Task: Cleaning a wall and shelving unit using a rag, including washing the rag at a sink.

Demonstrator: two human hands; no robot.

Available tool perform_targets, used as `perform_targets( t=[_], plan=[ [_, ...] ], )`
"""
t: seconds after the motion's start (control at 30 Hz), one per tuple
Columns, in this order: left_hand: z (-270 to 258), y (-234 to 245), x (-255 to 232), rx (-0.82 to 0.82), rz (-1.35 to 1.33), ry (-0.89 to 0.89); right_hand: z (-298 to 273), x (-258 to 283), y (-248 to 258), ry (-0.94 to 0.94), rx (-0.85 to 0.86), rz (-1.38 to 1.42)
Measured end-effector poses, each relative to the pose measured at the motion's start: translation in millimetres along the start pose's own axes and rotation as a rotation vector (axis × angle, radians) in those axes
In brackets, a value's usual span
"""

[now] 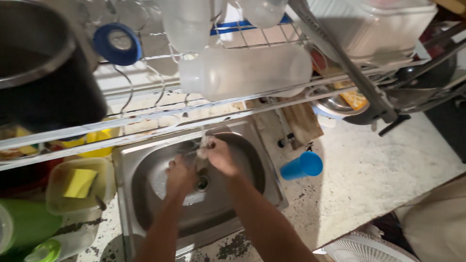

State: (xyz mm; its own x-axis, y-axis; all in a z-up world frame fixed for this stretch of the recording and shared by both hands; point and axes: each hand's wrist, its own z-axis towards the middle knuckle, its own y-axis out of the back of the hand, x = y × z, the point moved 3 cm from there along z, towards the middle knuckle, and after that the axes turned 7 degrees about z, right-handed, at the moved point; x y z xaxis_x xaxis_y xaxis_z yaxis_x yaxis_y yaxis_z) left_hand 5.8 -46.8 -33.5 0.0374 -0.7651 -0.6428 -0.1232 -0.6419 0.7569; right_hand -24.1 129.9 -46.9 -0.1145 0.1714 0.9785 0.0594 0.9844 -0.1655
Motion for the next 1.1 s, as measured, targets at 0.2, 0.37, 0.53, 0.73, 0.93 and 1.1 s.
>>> perform_targets(
  t=[0.2, 0.37, 0.53, 0.73, 0.93, 1.1],
  plan=[
    [24, -20, -17, 0.257, -0.546, 0.116, -16, 63, -1, -0.086, 0.115, 0.296],
    [30, -17, -12, 0.275, -0.691, 0.216, 23, -28, 68, 0.053, -0.137, -0.025],
    [48, -44, 2, 0.055, -0.938, 0.103, 3, -49, 68, 0.276, -0.522, -0.551],
    [39, -26, -26, 0.109, -0.902, -0.121, 5, -86, 24, 0.317, -0.002, -0.140],
    [35, 11, -4, -0.171, -0.405, 0.243, -2, -56, 52, 0.237, -0.469, -0.494],
    [40, -19, -7, 0.029, -0.549, 0.064, -7, -16, 11, -0.081, -0.276, 0.097]
  ],
)
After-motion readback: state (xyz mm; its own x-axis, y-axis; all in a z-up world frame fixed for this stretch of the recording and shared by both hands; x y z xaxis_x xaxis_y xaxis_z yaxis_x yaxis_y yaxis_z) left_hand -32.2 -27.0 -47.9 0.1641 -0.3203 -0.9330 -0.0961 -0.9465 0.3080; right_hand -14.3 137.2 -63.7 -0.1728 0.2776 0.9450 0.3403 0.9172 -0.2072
